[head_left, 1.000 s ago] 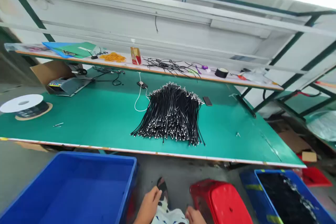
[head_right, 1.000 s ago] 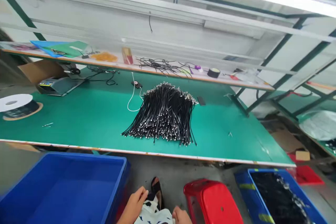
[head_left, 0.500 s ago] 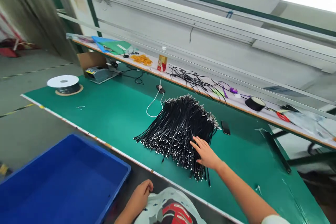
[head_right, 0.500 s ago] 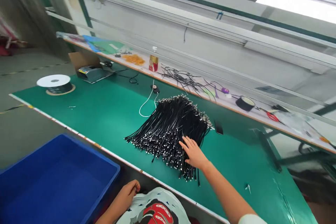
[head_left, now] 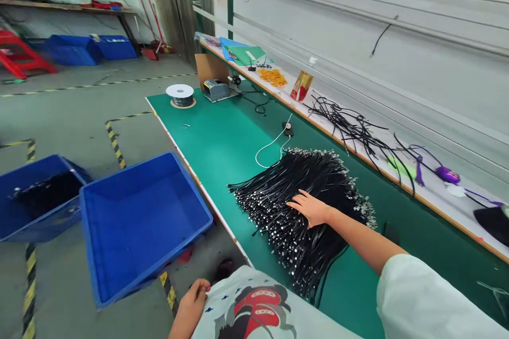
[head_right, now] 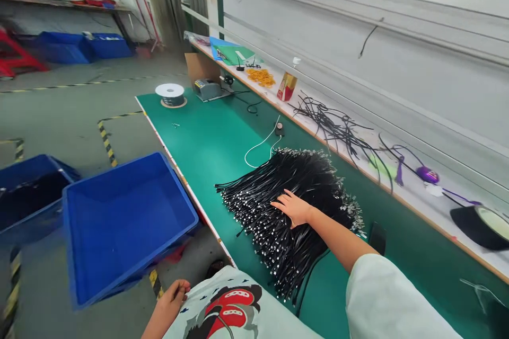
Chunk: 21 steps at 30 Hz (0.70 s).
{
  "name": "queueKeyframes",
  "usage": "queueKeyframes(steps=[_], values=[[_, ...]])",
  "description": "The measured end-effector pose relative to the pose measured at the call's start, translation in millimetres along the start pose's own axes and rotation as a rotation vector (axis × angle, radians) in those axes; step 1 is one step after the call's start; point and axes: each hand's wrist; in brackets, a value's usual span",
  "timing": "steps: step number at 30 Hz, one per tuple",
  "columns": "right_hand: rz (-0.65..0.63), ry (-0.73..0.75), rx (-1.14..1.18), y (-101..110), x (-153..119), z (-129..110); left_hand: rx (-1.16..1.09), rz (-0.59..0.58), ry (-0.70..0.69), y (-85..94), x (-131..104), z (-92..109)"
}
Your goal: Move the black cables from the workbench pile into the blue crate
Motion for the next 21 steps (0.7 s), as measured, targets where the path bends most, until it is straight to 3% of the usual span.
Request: queueKeyframes(steps=[4,8,12,15,18,21], values=[[0.059,-0.067,0.088,0.5,-4.8,2.4,-0.115,-0.036,0.000,-18.0,-5.9,20.3],[0.095,-0.067,0.121,6.8,-14.0,4.1,-0.211,-0.076,-0.038,-27.5,-4.2,61.3],[0.231,-0.082,0.202,24.5,-37.1,22.7,-0.259,-0.158,-0.198,-28.7,3.1,122.4],[0.446,-0.136,0.307,38.5,-60.7,48.0,-0.355,-0.225,-0.302,-33.9,17.9,172.1],[0.650,-0.190,0.426,47.3,-78.4,69.9,-0.549,-0.318,-0.372,-46.4,43.4,224.1],[0.757,-0.199,0.511,50.6,-85.5,78.1,-0.738,-0.356,-0.464,-60.9,75.9,281.3]])
Point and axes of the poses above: each hand's wrist, its own x-axis towards the middle knuckle, its own y-axis out of the back of the hand, z = x × y, and after that the axes turned 1 degree about -z, right-handed
